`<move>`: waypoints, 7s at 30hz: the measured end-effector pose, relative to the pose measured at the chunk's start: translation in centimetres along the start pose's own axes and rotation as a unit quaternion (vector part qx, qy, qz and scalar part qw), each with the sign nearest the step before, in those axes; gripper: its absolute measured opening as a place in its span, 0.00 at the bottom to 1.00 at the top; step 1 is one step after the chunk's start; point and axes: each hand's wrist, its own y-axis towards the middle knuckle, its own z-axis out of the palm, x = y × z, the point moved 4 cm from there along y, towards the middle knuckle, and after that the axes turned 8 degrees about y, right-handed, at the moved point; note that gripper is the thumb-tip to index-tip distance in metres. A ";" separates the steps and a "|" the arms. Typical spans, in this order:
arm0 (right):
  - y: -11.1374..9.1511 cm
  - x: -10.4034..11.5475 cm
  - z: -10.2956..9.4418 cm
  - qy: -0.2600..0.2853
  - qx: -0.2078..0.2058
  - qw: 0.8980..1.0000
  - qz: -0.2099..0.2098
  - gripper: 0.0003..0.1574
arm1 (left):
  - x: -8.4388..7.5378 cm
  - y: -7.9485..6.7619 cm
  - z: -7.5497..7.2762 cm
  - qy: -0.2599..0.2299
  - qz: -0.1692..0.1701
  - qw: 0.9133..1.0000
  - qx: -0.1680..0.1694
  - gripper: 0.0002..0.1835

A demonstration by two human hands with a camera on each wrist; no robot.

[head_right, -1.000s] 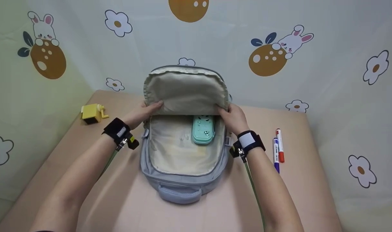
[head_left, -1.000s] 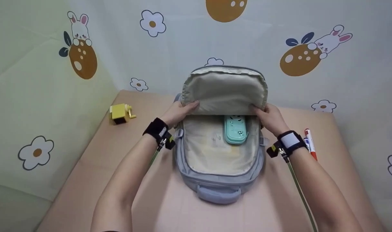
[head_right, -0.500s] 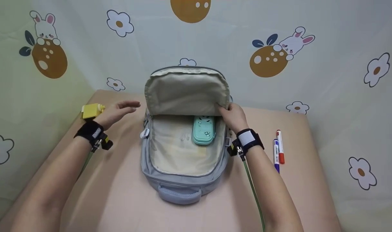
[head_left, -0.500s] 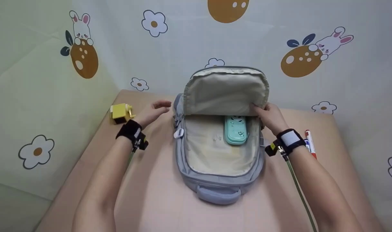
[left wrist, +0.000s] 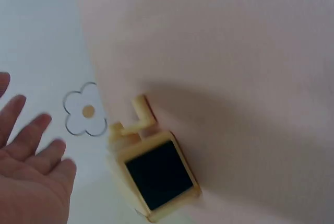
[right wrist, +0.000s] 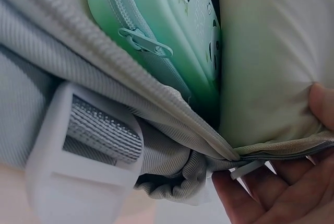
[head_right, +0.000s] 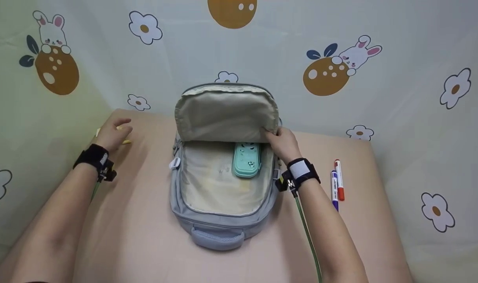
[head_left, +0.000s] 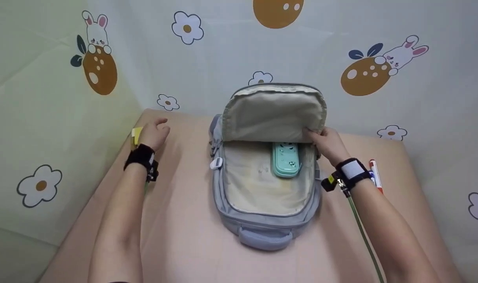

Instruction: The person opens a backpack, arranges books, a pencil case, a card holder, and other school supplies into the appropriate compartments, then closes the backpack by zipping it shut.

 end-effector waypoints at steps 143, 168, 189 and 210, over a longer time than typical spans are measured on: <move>-2.5 -0.8 -0.5 -0.099 0.036 0.989 -0.108 0.25 | -12.1 -10.2 7.1 0.057 0.329 0.943 0.007 0.14; -6.0 -3.9 -1.0 -0.249 0.062 0.940 -0.227 0.25 | -11.2 -12.1 9.2 0.248 0.541 0.804 0.017 0.15; -5.8 -4.9 -0.5 -0.157 0.083 0.974 -0.138 0.57 | -15.3 -14.2 12.1 0.407 0.385 0.826 0.064 0.67; -4.2 -5.6 -1.3 -0.148 0.026 0.983 -0.107 0.26 | -22.4 -14.4 18.9 0.431 0.377 0.807 0.146 0.60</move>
